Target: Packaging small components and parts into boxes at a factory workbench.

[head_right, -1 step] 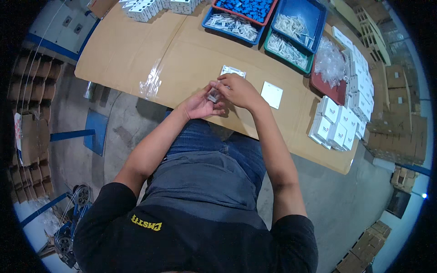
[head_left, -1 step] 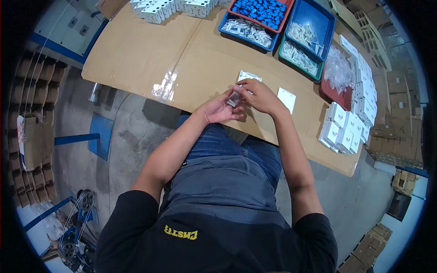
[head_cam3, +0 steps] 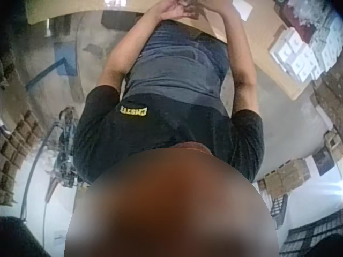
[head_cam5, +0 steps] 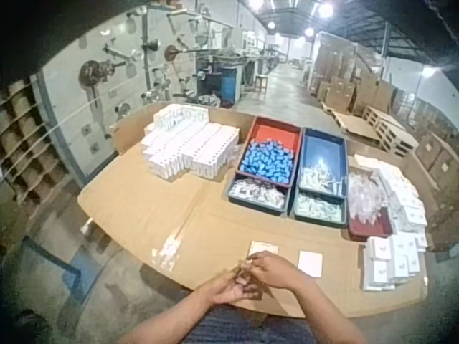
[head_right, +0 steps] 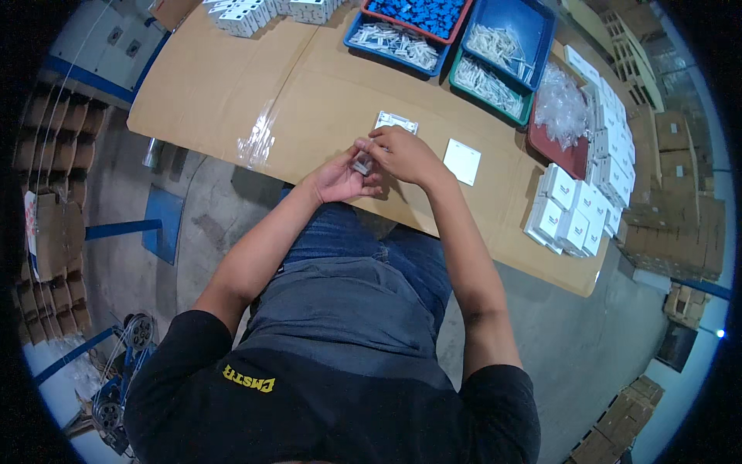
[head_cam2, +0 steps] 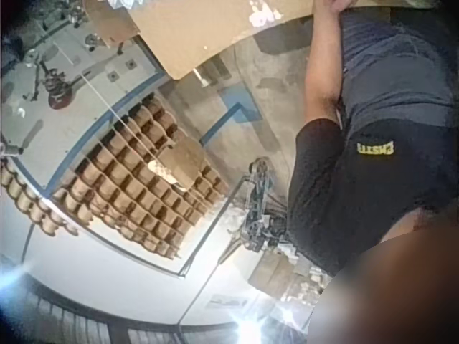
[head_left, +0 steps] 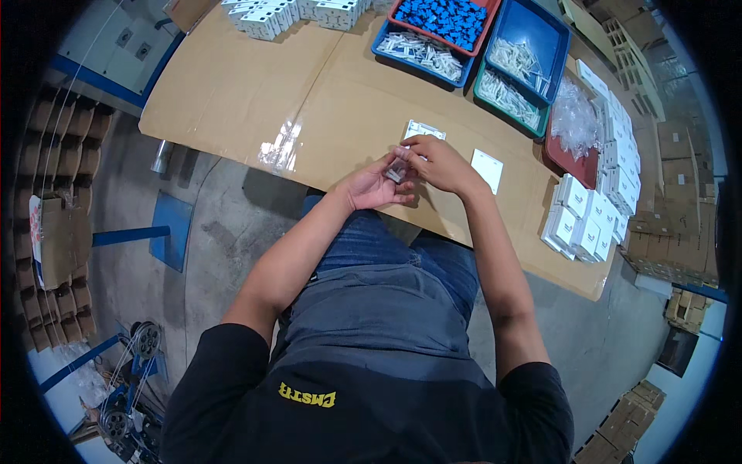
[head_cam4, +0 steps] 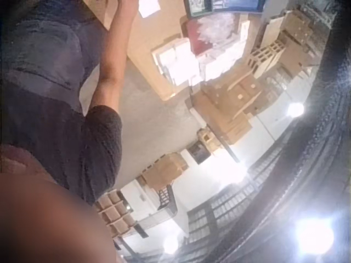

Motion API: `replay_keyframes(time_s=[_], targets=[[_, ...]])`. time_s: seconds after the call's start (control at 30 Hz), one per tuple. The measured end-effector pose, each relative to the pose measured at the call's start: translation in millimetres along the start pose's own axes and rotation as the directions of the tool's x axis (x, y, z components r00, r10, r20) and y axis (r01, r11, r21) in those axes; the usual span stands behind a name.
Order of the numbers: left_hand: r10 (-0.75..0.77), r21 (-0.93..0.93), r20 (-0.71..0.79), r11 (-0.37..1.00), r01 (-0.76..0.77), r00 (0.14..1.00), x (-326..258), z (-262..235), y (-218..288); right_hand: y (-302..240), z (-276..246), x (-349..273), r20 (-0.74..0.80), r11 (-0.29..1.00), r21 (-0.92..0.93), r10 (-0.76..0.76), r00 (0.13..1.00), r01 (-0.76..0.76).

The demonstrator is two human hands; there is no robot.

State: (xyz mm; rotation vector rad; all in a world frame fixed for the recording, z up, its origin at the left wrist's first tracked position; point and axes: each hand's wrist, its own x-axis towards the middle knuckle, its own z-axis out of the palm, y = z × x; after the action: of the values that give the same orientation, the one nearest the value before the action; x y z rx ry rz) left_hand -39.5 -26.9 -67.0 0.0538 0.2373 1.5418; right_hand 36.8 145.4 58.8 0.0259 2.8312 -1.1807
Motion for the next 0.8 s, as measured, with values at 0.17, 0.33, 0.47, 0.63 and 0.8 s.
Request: replay_keyframes(time_s=[0.17, 0.33, 0.47, 0.63, 0.8], targets=[[0.015, -0.028, 0.003, 0.999, -0.015, 1.000, 1, -4, -2, 1, 2, 7, 0.186, 0.984, 0.154, 0.065, 0.980, -0.094], [-0.003, -0.026, 0.008, 1.000, 0.003, 1.000, 0, 5, 1, 5, 4, 4, 0.269, 0.887, 0.375, 0.175, 0.947, -0.270], [-0.011, -0.025, -0.004, 1.000, 0.011, 1.000, -1, 13, 3, 2, 4, 1, 0.195, 0.881, 0.402, 0.183, 0.964, -0.249], [-0.015, -0.041, 0.006, 0.999, 0.015, 1.000, -1, 4, 2, 16, 15, 4, 0.220, 0.922, 0.355, 0.075, 0.973, -0.151], [-0.002, -0.006, 0.050, 1.000, 0.002, 0.999, 3, 2, 2, 8, 6, 7, 0.249, 0.883, 0.398, 0.157, 0.956, -0.249]])
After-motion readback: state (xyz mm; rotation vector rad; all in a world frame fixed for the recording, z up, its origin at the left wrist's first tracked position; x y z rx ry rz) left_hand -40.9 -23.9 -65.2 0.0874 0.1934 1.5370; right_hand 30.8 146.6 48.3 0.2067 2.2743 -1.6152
